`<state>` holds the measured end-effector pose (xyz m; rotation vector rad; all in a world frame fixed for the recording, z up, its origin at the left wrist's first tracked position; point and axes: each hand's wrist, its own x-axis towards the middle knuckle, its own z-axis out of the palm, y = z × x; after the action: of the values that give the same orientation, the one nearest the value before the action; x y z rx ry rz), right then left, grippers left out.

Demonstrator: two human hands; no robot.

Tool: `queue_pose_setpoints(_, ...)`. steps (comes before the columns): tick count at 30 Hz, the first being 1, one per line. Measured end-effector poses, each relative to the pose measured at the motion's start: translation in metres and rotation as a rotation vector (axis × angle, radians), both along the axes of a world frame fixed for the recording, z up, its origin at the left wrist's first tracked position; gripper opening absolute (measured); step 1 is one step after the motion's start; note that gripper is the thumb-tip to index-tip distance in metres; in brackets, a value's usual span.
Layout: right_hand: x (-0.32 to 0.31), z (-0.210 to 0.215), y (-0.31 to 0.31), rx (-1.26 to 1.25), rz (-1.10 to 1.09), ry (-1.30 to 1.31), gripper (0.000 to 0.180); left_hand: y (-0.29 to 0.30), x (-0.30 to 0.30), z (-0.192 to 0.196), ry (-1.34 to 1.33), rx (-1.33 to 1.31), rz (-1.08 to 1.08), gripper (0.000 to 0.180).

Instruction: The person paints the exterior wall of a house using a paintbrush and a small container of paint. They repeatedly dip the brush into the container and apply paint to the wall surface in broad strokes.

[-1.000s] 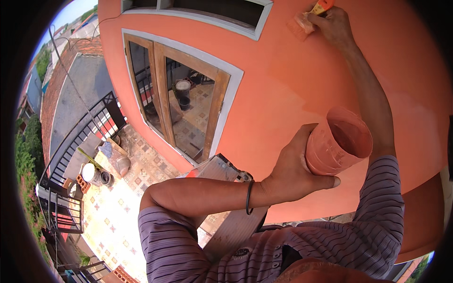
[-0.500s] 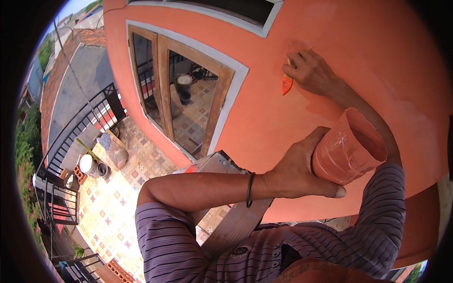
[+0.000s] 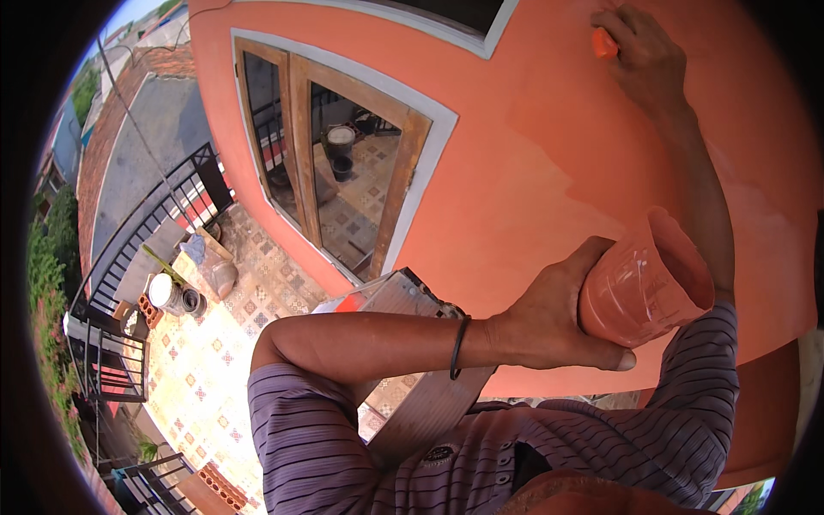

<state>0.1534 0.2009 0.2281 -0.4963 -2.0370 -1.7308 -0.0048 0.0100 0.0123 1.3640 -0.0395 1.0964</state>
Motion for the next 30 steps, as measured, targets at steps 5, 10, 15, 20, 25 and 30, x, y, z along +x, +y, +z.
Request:
queue_pose_setpoints(5, -0.032, -0.144, 0.033, -0.291, -0.032, -0.296, 0.012, -0.006, 0.001, -0.002, 0.036, -0.006, 0.018, 0.099)
queue_pose_setpoints(10, -0.057, -0.180, 0.029, -0.763, 0.131, -0.048, 0.008, -0.009, 0.000, -0.002, 0.013, -0.028, -0.009, 0.097)
queue_pose_setpoints(15, -0.041, -0.063, 0.057, -1.034, -0.125, 0.680, 0.019, -0.007, 0.000, -0.003, 0.009, -0.001, 0.033, 0.096)
queue_pose_setpoints(20, -0.046, -0.002, 0.038, -0.717, 0.361, 0.566, 0.005, -0.004, -0.001, -0.002, 0.011, -0.040, 0.010, 0.102)
queue_pose_setpoints(25, -0.050, -0.040, 0.035, -0.072, 0.067, -0.086, 0.012, -0.004, -0.002, 0.000, -0.031, -0.060, 0.041, 0.103)
queue_pose_setpoints(30, -0.049, -0.155, 0.064, -0.226, -0.091, -0.323, 0.010, -0.003, -0.003, 0.001, 0.002, -0.036, 0.085, 0.101)
